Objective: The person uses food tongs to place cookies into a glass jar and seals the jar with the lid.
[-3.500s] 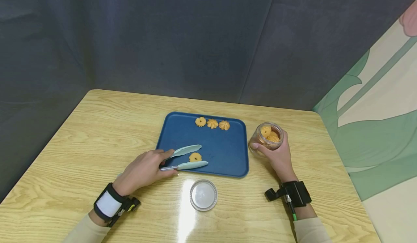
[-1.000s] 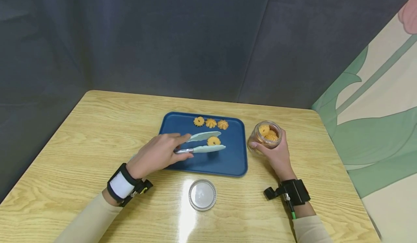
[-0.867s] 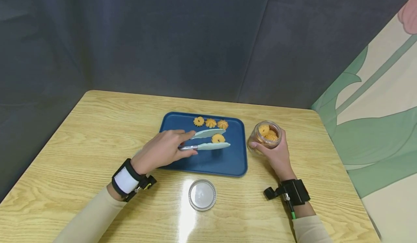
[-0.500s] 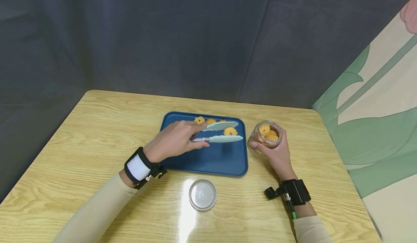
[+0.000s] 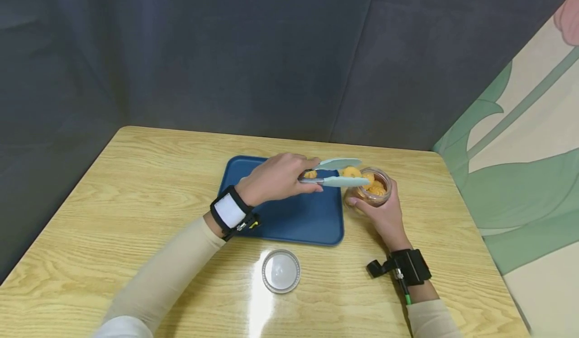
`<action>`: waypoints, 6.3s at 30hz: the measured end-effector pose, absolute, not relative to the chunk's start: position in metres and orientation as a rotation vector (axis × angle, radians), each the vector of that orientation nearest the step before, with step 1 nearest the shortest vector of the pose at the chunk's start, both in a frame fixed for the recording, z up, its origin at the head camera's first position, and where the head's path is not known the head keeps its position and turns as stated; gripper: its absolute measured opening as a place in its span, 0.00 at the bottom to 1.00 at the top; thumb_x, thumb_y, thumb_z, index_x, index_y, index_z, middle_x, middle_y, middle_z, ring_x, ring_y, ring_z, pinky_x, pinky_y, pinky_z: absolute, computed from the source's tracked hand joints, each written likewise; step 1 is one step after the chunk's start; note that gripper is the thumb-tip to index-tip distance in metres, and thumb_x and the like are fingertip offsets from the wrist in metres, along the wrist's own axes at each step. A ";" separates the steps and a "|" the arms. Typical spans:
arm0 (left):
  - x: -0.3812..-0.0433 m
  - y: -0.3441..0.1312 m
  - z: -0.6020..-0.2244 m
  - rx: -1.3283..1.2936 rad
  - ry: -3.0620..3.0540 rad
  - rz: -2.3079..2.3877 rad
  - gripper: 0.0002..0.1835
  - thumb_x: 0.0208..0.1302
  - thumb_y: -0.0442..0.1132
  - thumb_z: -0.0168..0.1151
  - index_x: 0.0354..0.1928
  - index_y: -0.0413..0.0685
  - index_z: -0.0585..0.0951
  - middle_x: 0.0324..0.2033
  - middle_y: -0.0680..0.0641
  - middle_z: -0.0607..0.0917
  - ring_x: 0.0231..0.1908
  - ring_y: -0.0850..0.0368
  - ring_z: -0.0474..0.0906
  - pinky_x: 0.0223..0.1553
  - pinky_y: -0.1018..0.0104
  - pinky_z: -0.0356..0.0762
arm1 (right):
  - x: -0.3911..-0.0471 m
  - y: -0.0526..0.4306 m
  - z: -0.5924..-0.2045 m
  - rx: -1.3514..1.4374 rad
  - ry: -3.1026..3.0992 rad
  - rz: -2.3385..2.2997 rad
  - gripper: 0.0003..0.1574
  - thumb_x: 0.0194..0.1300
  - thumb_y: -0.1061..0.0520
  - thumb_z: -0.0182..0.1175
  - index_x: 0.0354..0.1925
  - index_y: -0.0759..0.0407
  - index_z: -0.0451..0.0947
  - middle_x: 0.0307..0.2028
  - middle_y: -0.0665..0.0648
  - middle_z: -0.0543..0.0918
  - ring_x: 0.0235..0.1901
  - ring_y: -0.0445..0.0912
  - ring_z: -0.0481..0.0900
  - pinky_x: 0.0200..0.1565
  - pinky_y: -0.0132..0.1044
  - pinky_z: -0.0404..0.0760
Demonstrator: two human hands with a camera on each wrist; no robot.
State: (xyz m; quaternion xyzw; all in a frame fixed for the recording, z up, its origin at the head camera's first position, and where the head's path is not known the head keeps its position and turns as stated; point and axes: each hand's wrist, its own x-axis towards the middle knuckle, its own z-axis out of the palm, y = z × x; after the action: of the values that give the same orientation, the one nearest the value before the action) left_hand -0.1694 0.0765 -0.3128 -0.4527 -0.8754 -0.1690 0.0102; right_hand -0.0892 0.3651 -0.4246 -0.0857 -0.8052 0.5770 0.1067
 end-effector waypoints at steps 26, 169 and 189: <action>-0.174 0.120 -0.308 -1.430 -2.836 -0.424 0.41 0.67 0.68 0.66 0.71 0.49 0.75 0.32 0.50 0.79 0.25 0.59 0.74 0.22 0.69 0.62 | -0.091 0.361 -0.427 -0.187 -2.362 1.740 0.58 0.63 0.55 0.77 0.79 0.43 0.53 0.72 0.52 0.65 0.66 0.42 0.68 0.58 0.21 0.73; -0.183 0.050 -0.356 -1.155 -2.943 -0.603 0.32 0.72 0.59 0.66 0.70 0.49 0.79 0.21 0.54 0.69 0.18 0.62 0.68 0.22 0.69 0.58 | -0.087 0.365 -0.425 -0.238 -2.403 1.675 0.61 0.59 0.51 0.80 0.78 0.42 0.54 0.73 0.49 0.66 0.72 0.39 0.65 0.71 0.36 0.65; -0.176 0.093 -0.305 -1.345 -2.847 -0.640 0.29 0.72 0.61 0.65 0.66 0.53 0.79 0.25 0.52 0.74 0.23 0.60 0.74 0.24 0.70 0.62 | -0.086 0.363 -0.426 -0.238 -2.391 1.695 0.63 0.59 0.51 0.81 0.80 0.42 0.53 0.74 0.49 0.66 0.73 0.41 0.65 0.72 0.39 0.64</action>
State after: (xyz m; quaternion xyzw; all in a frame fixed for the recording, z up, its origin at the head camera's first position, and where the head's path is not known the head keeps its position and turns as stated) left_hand -0.1757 0.0930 -0.3055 -0.4184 -0.8855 -0.1989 -0.0358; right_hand -0.0863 0.3631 -0.4260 -0.0806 -0.8090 0.5734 0.1006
